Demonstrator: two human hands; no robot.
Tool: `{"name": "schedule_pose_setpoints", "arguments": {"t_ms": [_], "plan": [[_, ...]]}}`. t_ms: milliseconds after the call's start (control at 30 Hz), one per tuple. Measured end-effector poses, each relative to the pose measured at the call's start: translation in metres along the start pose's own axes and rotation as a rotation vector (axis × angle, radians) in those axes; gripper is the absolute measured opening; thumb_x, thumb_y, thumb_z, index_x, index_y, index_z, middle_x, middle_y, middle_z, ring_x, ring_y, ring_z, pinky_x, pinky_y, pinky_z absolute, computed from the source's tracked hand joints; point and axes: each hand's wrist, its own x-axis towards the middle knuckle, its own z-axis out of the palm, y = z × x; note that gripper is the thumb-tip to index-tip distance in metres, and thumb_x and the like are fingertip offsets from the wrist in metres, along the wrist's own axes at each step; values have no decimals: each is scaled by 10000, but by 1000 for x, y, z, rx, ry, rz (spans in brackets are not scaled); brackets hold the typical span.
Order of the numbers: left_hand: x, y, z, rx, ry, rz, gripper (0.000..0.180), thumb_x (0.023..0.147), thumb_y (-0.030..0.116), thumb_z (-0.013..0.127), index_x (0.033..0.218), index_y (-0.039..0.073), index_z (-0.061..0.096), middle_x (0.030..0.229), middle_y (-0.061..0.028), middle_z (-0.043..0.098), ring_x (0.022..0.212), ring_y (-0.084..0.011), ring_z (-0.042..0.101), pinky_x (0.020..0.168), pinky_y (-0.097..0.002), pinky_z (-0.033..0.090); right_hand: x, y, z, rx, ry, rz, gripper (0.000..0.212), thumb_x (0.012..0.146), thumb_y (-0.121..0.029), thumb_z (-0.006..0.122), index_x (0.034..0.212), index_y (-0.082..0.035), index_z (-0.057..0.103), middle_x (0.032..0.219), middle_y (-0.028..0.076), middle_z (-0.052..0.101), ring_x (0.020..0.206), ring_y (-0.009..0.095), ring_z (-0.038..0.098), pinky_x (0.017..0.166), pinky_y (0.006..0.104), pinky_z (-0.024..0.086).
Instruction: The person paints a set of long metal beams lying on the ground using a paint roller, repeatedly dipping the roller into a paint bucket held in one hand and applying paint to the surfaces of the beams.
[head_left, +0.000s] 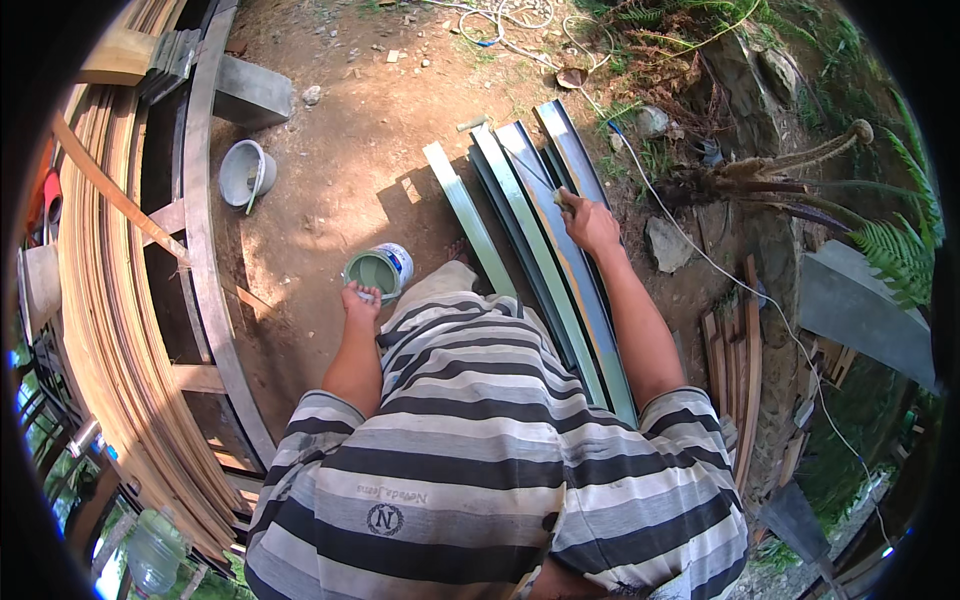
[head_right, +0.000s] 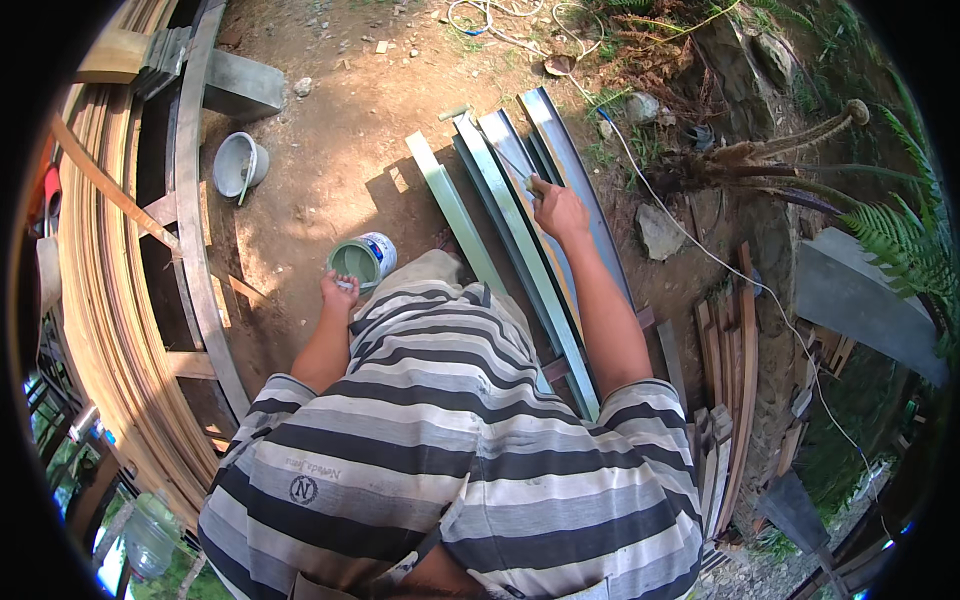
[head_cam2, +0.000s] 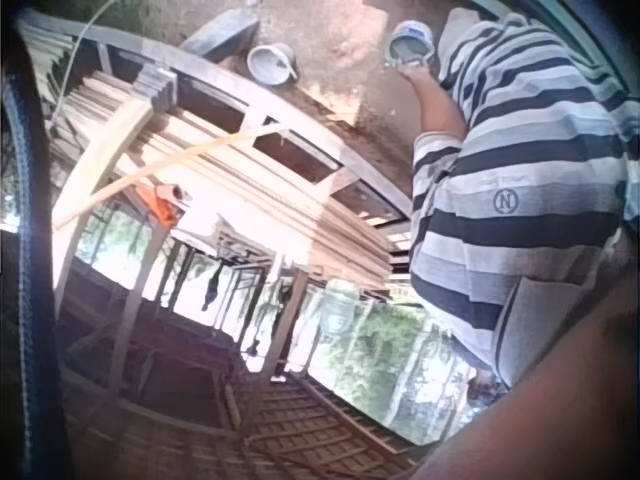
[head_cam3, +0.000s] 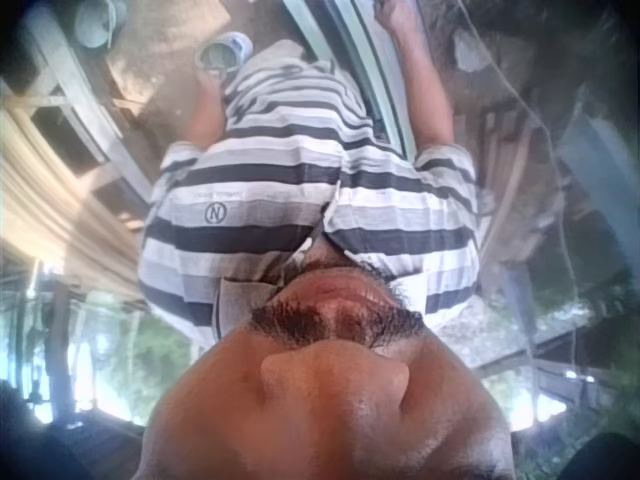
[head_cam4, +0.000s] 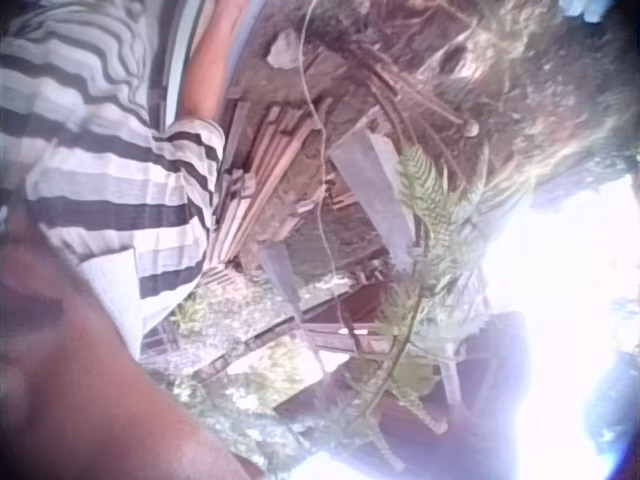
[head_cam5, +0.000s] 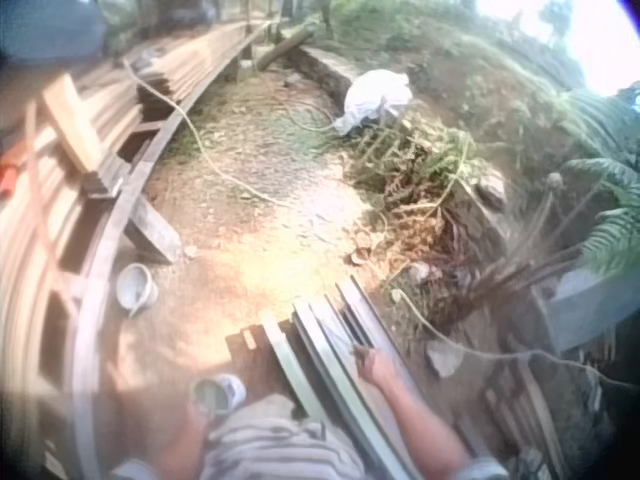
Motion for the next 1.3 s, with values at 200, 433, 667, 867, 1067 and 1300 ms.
{"name": "schedule_pose_setpoints", "arguments": {"t_ms": [200,433,667,867,1067,1300], "plan": [[14,-7,-18,8,52,-5,258,946,331,592,806,147,477,767,-16,500,727,-200,519,720,-371,526,-86,68,-6,-130,-157,103,517,922,-298,652,1429,-357,572,1147,215,711,1073,406,678,946,526,538],[22,-7,-33,60,35,-1,230,947,308,582,828,145,471,784,-18,490,714,-181,498,693,-360,512,-182,112,-18,-201,-250,198,526,921,-255,649,1430,-360,572,1110,204,722,1031,417,690,924,533,546],[19,-12,-10,174,13,5,236,938,296,583,804,144,461,752,-19,482,697,-181,488,687,-363,502,-96,52,7,-146,-108,96,475,943,-235,573,1409,-320,601,1092,203,726,997,415,701,898,539,552],[11,-26,10,194,-83,46,253,941,278,582,767,149,450,711,-10,474,678,-185,487,691,-367,500,-116,54,0,-165,-127,100,467,950,-201,533,1398,-308,614,1105,189,727,1027,391,700,918,507,555],[8,-21,15,125,-49,40,241,961,273,560,783,140,465,752,-31,495,708,-199,505,736,-377,520,-238,119,-20,-206,-313,222,499,925,-249,623,1415,-339,597,1122,190,723,1031,380,698,925,497,553],[16,-22,24,126,-53,-7,244,970,288,553,801,136,465,788,-30,491,755,-205,507,764,-382,520,-216,80,2,-177,-180,184,476,934,-210,578,1396,-318,616,1047,197,734,956,401,708,858,523,560]]}}
